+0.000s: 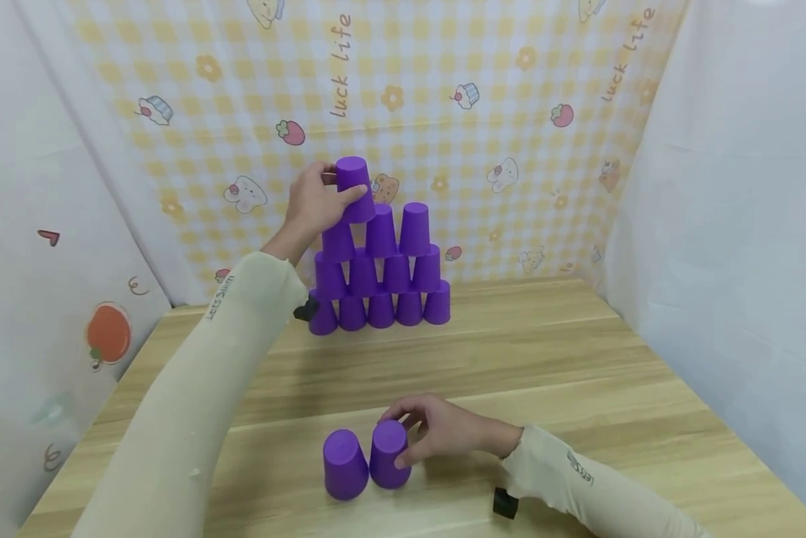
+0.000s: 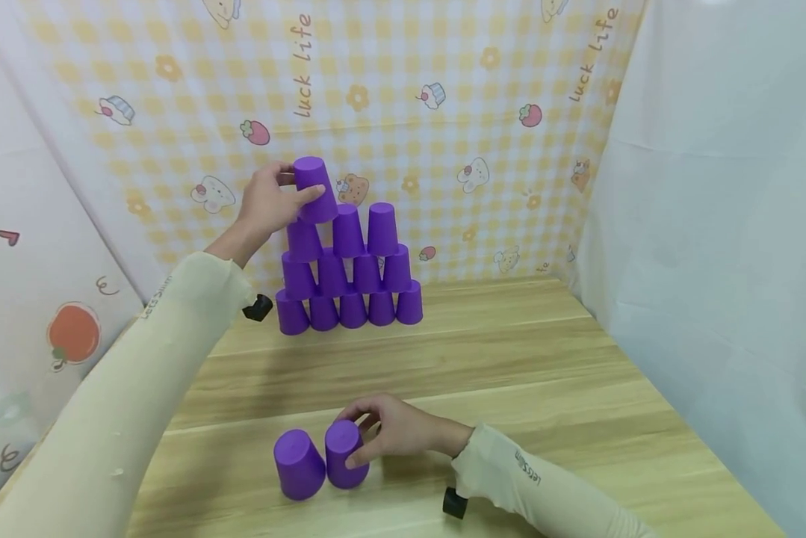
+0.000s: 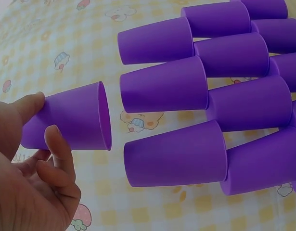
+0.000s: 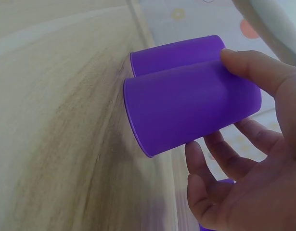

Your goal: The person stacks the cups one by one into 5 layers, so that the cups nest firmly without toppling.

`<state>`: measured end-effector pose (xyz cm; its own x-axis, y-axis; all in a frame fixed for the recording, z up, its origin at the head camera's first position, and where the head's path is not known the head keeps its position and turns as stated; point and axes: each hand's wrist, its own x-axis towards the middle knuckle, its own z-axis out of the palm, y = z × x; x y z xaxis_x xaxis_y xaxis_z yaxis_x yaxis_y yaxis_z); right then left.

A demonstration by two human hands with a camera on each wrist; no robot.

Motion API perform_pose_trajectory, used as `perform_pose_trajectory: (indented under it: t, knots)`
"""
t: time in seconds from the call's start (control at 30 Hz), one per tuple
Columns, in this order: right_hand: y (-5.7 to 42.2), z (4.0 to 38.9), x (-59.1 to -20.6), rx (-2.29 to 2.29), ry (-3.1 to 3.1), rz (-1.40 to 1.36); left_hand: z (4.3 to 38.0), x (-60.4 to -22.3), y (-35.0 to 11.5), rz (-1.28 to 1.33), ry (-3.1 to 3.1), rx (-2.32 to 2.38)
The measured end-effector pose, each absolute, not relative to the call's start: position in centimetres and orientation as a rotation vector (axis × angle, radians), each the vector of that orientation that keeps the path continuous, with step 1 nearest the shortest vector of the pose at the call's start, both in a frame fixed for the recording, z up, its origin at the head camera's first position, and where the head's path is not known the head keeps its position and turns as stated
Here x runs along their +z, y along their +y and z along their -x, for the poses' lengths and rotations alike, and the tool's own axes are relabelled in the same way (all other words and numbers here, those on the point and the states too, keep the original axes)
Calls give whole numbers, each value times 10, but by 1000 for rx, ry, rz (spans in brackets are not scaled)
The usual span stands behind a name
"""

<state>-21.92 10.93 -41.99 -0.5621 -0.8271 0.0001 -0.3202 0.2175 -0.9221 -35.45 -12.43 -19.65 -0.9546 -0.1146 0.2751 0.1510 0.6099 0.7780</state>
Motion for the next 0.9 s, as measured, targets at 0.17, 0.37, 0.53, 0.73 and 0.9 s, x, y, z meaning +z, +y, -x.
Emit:
perform_pose_trajectory:
  t: [0.17, 0.37, 0.53, 0.73, 0.9]
  knots:
    - [109, 219, -418, -1332, 1994, 1050, 356, -189, -121, -7, -2550, -1240]
    - [107, 218, -417, -1340, 1981, 1051, 359, -185, -117, -27, -2589, -1214]
    - [105, 217, -418, -1338, 1975, 1052, 362, -185, -118, -53, -2602, -1198]
    - [103, 216, -419, -1337, 1979, 1050, 365, -187, -122, -45, -2591, -1211]
    - [105, 216, -423, -1338, 1961, 1058, 369, -193, -122, -19, -2592, -1203]
